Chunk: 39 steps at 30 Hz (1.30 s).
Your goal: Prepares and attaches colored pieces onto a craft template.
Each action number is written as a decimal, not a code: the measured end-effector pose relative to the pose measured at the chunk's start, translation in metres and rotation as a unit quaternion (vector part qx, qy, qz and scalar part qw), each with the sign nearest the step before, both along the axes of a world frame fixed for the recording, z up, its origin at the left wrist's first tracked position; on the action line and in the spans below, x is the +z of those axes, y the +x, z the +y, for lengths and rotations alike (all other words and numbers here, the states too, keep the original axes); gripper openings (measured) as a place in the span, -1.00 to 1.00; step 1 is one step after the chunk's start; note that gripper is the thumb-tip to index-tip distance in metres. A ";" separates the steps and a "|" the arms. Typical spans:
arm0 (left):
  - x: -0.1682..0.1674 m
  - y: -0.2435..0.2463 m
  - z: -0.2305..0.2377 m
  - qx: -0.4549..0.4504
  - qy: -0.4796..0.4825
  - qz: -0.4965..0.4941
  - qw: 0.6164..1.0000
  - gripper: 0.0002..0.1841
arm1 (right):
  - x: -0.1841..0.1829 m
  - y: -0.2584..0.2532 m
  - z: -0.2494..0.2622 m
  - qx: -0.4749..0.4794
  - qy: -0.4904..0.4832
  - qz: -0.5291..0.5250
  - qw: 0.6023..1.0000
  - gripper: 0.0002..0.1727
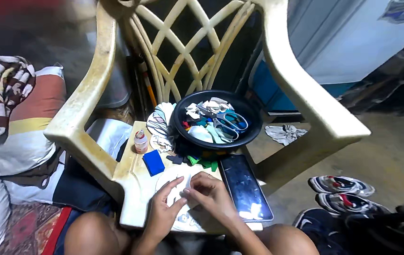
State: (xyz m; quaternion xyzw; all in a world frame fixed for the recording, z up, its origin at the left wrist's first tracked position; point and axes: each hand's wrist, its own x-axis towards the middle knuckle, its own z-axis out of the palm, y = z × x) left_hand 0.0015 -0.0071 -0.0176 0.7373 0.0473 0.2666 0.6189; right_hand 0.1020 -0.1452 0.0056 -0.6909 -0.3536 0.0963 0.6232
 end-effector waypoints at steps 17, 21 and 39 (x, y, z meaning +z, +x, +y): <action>-0.007 0.000 0.001 0.005 0.033 0.002 0.999 -0.86 | 0.096 0.122 0.029 -0.036 -0.278 -0.189 0.941 -0.82; -0.004 -0.002 0.001 0.004 0.020 0.015 1.000 -0.82 | 0.084 0.137 0.047 0.018 -0.385 -0.160 0.909 -0.74; 0.016 -0.001 0.001 0.008 -0.112 0.035 0.993 -0.57 | 0.007 0.018 -0.020 0.043 -0.034 0.068 0.996 -0.35</action>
